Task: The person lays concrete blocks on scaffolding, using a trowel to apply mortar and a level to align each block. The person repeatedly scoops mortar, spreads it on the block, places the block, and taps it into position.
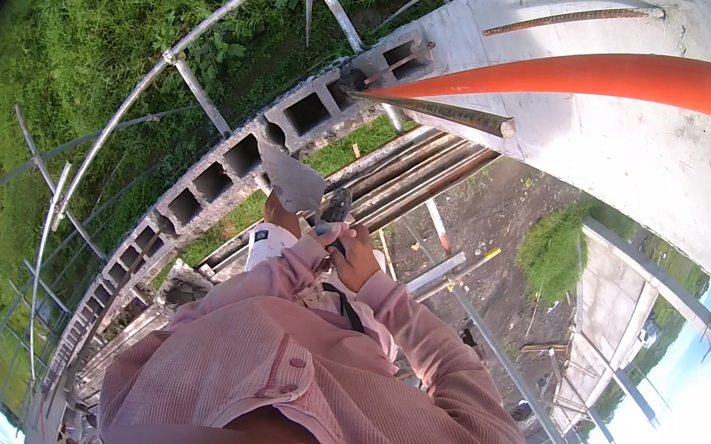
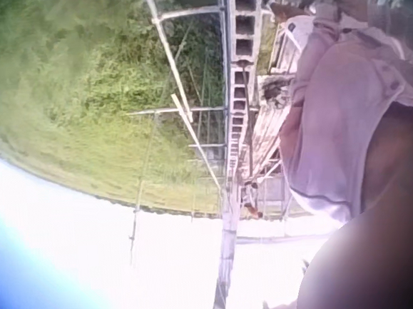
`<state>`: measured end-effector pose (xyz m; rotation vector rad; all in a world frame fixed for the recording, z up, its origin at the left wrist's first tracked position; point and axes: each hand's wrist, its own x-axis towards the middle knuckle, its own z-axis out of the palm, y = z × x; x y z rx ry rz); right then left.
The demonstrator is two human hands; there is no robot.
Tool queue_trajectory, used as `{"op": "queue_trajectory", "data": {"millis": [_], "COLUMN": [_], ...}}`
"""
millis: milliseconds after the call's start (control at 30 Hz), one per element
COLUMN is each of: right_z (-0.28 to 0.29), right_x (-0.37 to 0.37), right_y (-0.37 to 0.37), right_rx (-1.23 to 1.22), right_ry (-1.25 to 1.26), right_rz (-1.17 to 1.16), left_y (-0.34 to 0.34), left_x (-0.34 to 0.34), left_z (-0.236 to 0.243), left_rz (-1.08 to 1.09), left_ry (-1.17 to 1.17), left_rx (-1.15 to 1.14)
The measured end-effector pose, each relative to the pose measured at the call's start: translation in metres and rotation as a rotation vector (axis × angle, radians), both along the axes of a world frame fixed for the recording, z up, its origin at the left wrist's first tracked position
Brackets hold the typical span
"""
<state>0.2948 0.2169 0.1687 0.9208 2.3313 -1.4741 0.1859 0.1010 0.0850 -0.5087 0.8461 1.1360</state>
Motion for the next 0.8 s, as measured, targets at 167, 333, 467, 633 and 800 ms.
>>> {"op": "queue_trajectory", "data": {"millis": [167, 333, 467, 633, 800], "right_z": [-0.01, -0.044, -0.057, -0.067, -0.111], "right_x": [-0.007, -0.045, -0.11, -0.184, -0.244], "right_y": [0.059, 0.232, 0.324, 0.359, 0.356], "right_rx": [0.114, 0.118, 0.36, 0.484, 0.315], "right_ry": [0.174, 0.189, 0.233, 0.133, 0.308], "right_rz": [-0.027, -0.461, -0.198, 0.225, 0.542], "left_y": [-0.013, -0.064, -0.089, -0.122, -0.143], "left_x": [-0.005, -0.077, -0.119, -0.125, -0.053], "left_z": [0.012, 0.002, -0.005, -0.022, -0.014], "left_rz": [0.546, 0.723, 0.841, 0.831, 0.756], "left_ry": [0.209, 0.225, 0.195, 0.243, 0.24], "left_rx": [-0.186, -0.19, -0.425, -0.62, -0.715]}}
